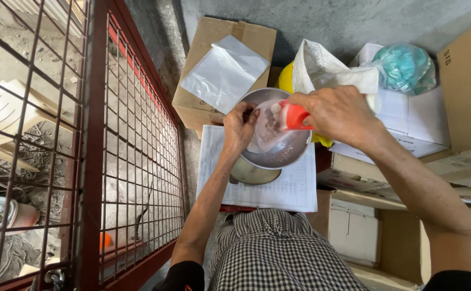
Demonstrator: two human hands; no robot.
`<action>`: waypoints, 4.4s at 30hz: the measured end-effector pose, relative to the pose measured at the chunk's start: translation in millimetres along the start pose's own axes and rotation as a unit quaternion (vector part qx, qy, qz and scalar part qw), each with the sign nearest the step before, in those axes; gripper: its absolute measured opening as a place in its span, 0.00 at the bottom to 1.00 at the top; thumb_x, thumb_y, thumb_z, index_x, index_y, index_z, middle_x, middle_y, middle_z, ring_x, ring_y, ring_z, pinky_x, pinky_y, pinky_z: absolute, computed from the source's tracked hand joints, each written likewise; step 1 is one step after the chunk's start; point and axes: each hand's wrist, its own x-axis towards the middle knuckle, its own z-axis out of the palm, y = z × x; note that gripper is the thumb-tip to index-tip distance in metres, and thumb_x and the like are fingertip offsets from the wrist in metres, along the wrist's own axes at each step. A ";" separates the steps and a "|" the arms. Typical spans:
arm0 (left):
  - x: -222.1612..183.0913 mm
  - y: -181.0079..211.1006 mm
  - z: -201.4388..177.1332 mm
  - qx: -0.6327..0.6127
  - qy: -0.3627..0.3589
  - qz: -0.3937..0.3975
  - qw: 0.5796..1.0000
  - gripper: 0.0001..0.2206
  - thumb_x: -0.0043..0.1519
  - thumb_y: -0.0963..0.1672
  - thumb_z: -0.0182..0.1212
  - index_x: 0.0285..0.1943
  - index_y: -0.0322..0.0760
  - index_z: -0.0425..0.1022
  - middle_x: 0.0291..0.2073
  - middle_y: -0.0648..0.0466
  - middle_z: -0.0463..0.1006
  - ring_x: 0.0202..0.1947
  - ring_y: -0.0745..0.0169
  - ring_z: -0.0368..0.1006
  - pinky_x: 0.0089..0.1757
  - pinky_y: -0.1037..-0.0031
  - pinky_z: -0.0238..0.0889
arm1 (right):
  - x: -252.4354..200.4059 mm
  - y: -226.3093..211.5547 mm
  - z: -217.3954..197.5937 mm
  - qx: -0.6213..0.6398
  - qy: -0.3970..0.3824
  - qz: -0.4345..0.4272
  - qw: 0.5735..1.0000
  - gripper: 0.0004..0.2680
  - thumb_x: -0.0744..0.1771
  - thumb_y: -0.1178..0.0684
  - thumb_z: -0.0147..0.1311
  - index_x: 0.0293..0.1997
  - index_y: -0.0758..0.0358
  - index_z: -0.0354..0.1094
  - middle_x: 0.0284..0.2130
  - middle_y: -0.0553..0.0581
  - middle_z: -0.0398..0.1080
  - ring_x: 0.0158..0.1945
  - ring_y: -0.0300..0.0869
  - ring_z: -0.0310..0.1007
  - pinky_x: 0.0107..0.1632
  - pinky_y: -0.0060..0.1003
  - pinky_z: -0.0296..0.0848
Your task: Measuring and bagging white powder using a scale and a scoop in an agricultural setting.
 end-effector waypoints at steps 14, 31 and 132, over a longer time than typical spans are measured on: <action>-7.0 21.0 -4.4 0.028 0.008 0.035 0.999 0.09 0.61 0.41 0.65 0.47 0.29 0.78 0.33 0.44 0.80 0.34 0.54 0.76 0.39 0.67 0.70 | -21.6 -1.7 -3.0 -0.003 0.048 0.011 0.999 0.19 0.62 0.45 0.60 0.61 0.39 0.69 0.33 0.54 0.79 0.34 0.51 0.78 0.36 0.48 0.74; -105.5 105.7 35.8 -0.117 -0.058 0.173 0.976 0.13 0.66 0.41 0.51 0.56 0.38 0.78 0.44 0.53 0.80 0.48 0.58 0.76 0.53 0.68 0.69 | -19.2 41.4 56.0 0.053 0.092 0.037 0.994 0.21 0.62 0.40 0.62 0.63 0.37 0.72 0.31 0.56 0.78 0.35 0.54 0.79 0.40 0.49 0.76; -65.2 -73.1 287.0 -0.074 0.157 -0.216 0.961 0.24 0.63 0.41 0.58 0.70 0.31 0.60 0.59 0.39 0.67 0.58 0.44 0.66 0.59 0.60 0.58 | 24.7 218.0 314.1 0.422 0.204 0.358 0.808 0.19 0.58 0.46 0.73 0.45 0.57 0.66 0.37 0.57 0.76 0.40 0.49 0.77 0.45 0.44 0.73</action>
